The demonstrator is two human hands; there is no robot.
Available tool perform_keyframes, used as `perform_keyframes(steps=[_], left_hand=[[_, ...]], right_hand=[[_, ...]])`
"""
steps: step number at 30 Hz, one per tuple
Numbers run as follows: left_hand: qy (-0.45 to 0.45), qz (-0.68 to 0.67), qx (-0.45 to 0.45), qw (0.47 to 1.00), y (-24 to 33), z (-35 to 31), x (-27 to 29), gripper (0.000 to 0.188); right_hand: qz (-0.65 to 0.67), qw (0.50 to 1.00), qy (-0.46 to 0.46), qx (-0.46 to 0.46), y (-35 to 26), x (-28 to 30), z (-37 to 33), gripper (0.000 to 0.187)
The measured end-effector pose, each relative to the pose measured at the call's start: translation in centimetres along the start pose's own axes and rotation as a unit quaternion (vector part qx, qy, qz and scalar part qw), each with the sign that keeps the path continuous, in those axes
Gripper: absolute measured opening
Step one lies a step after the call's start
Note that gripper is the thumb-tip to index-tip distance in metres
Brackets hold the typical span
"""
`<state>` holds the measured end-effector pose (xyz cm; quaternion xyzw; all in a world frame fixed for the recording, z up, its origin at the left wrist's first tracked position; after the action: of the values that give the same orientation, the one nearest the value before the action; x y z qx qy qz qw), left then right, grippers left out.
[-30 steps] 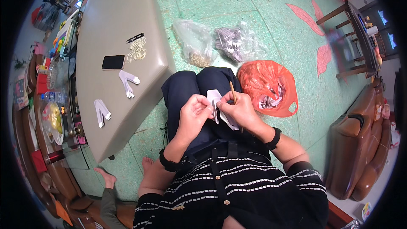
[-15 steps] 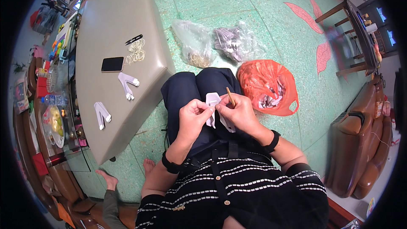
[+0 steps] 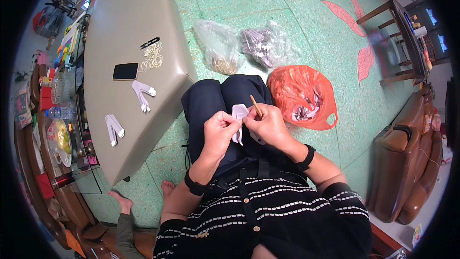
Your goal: The person assembles white facemasks by hand while using a thin wooden stick to thread or guide white elastic straps through the fabric, working on several masks one at a time.
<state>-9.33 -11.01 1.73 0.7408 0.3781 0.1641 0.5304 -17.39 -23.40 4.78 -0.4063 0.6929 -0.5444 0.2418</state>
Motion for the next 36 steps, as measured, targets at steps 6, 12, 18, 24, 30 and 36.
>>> perform_keyframes(steps=[6, 12, 18, 24, 30, 36], left_hand=[[0.002, -0.028, -0.024, 0.999, -0.1, 0.3, -0.2, 0.018], [-0.102, -0.010, 0.006, 0.995, 0.7, 0.9, -0.7, 0.021], [-0.242, -0.066, 0.145, 0.957, 0.8, 0.2, -0.5, 0.018], [-0.258, -0.097, 0.146, 0.950, 0.5, -0.4, -1.0, 0.016], [-0.214, 0.159, 0.038, 0.963, 0.3, -0.6, -0.5, 0.010], [-0.334, 0.049, 0.041, 0.940, 0.4, -1.4, -0.2, 0.016]], right_hand=[[0.000, 0.999, -0.008, 0.037, -0.7, 0.2, 0.3, 0.030], [0.121, 0.984, -0.129, -0.033, 1.4, 0.8, 1.6, 0.019], [0.285, 0.941, -0.108, -0.149, 0.9, 0.8, 1.2, 0.012], [0.088, 0.992, -0.086, 0.032, 1.0, 0.6, 0.9, 0.018], [0.015, 0.998, -0.047, 0.027, -0.7, 0.3, -0.9, 0.015], [0.103, 0.993, -0.055, -0.026, -0.6, 0.4, -1.1, 0.017]])
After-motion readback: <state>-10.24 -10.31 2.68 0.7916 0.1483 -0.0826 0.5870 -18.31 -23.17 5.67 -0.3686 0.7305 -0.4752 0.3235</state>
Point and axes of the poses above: each hand's wrist, its own z-axis towards the middle knuckle, its own x-axis out of the back of the hand, y = z × x, the point moved 4 cm from there along z, towards the middle knuckle, and after that the axes turned 13 degrees about z, right-handed, at the moved point
